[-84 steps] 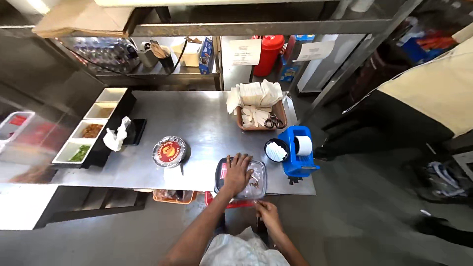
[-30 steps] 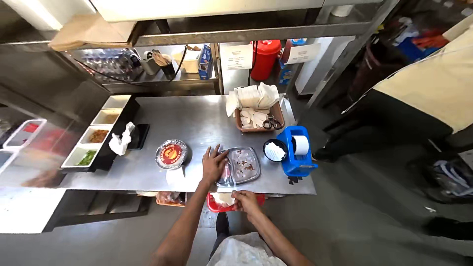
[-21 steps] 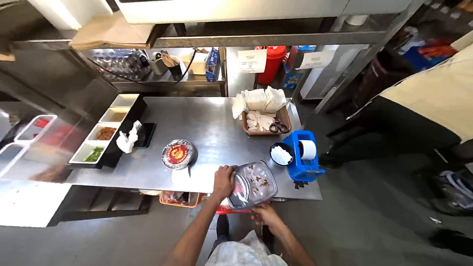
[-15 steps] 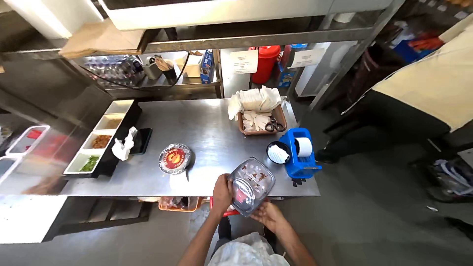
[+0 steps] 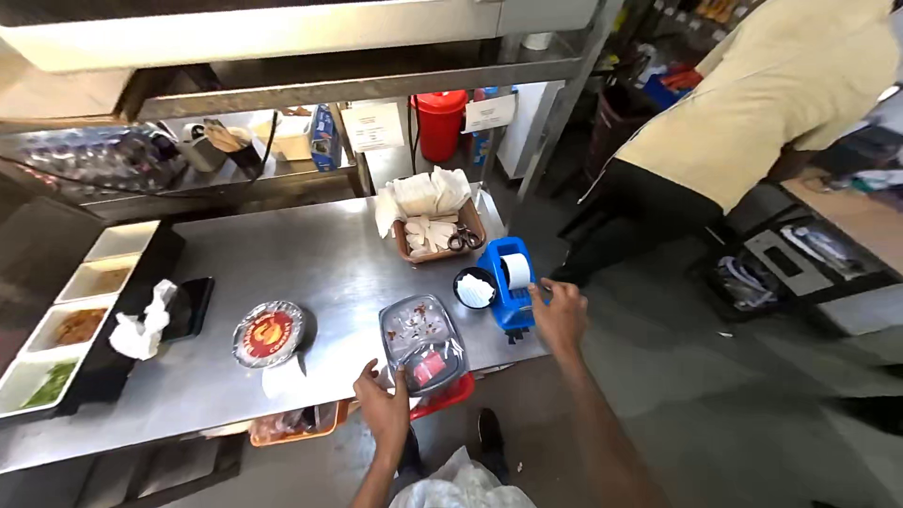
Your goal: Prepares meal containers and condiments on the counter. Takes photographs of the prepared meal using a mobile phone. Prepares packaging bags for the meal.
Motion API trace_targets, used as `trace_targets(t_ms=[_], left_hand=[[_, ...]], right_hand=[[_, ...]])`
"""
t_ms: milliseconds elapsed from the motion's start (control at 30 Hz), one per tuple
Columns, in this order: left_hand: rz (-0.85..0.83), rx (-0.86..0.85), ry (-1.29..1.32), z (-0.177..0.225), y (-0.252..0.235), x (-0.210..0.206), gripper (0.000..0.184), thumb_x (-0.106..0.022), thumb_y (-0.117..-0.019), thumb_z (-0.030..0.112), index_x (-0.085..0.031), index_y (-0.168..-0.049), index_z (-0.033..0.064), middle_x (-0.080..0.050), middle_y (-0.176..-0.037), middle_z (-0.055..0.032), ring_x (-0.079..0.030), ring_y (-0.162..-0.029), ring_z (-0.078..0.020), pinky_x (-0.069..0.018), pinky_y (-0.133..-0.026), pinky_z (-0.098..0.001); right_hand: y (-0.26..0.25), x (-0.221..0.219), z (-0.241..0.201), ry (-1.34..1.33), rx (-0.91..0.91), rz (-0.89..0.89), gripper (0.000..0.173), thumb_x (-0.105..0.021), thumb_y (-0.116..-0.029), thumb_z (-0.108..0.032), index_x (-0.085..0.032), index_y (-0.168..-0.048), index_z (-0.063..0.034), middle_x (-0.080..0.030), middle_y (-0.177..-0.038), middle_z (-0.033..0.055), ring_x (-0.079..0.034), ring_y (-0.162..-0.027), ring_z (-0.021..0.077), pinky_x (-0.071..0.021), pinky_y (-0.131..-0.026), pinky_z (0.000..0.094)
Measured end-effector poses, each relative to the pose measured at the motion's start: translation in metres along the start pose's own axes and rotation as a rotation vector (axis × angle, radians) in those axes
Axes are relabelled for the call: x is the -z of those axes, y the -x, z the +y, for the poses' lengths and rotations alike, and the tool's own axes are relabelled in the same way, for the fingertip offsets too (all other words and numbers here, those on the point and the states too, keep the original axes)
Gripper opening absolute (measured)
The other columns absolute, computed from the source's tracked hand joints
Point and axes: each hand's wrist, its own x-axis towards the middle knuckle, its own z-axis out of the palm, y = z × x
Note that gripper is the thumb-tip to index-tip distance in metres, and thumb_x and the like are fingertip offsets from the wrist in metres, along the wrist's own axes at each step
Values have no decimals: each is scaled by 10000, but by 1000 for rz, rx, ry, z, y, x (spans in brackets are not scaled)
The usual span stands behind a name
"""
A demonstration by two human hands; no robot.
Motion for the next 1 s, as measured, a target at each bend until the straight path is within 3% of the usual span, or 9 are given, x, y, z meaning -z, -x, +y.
trace_targets(t_ms=[67, 167, 267, 400, 467, 567, 733, 867, 1000], left_hand=[[-119, -142, -5, 24, 6, -4, 509, -703, -944, 320, -590, -1313, -12, -644, -1150, -192, -663, -923, -272, -583, -796, -458], [-633, -183, 128, 57, 14, -39, 311, -592, -1024, 292, -684, -1196, 50, -723, -1009, -77, -701, -843, -164, -608, -795, -383], [-1029, 49, 414, 84, 17, -97, 467, -377, -1114, 364, -658, -1278, 29, -718, -1176, -93, -713, -919, -169, -605, -814, -361], [-1231, 281, 657, 119, 11, -159, 739, -154, -1096, 549, -560, -1403, 14, -662, -1325, -138, -700, -1062, -242, -585, -868, -424], [-1230, 326, 681, 134, 11, -176, 628, -298, -1106, 499, -579, -1378, 7, -680, -1290, -141, -707, -1056, -241, -589, -884, -421], [-1045, 243, 491, 155, 14, -187, 332, -576, -1061, 278, -725, -1102, -16, -757, -989, -106, -712, -804, -153, -587, -742, -328], [-1038, -89, -403, 185, 4, -146, 315, -627, -966, 336, -746, -1079, 67, -720, -1139, -176, -674, -1121, -363, -523, -939, -629], [-917, -139, -88, 124, 0, -88, 405, -551, -1031, 439, -780, -1088, 109, -759, -1048, -91, -716, -1015, -241, -550, -951, -533], [-496, -380, -134, 52, -43, -33, 308, -566, -1025, 448, -808, -1095, 269, -663, -1364, 94, -498, -1384, -191, -373, -1176, -498]], right_hand=[[-39, -22, 27, -130, -170, -157, 455, -729, -927, -485, -753, -1083, -58, -692, -1135, 209, -644, -1062, 411, -505, -878, 663], [-55, -15, 27, -419, -369, -322, 321, -757, -939, -311, -729, -1028, -4, -723, -964, 132, -643, -821, 220, -521, -736, 445], [-3, 51, 10, -570, -233, -334, 219, -700, -980, -214, -708, -970, 4, -726, -954, 102, -631, -821, 172, -506, -732, 386], [91, 81, 59, -609, -212, -326, 124, -714, -919, -141, -713, -860, -32, -686, -868, 19, -602, -737, 69, -494, -646, 230], [107, 69, 83, -571, -399, -373, 159, -713, -959, -170, -722, -900, -23, -697, -876, 41, -612, -767, 103, -493, -653, 268], [101, 51, 107, -624, -589, -492, 196, -654, -1010, -209, -695, -997, -19, -709, -962, 83, -661, -888, 177, -548, -757, 359], [116, 28, 125, -737, -622, -637, 160, -558, -1042, -162, -633, -981, -35, -680, -857, 56, -665, -766, 148, -576, -694, 326], [151, 15, 110, -699, -434, -771, 200, -590, -1028, -193, -674, -1015, -12, -715, -885, 55, -682, -780, 137, -589, -718, 319], [172, -46, 36, -806, -253, -796, 218, -657, -993, -187, -711, -1004, 25, -733, -898, 104, -714, -791, 196, -624, -739, 368]])
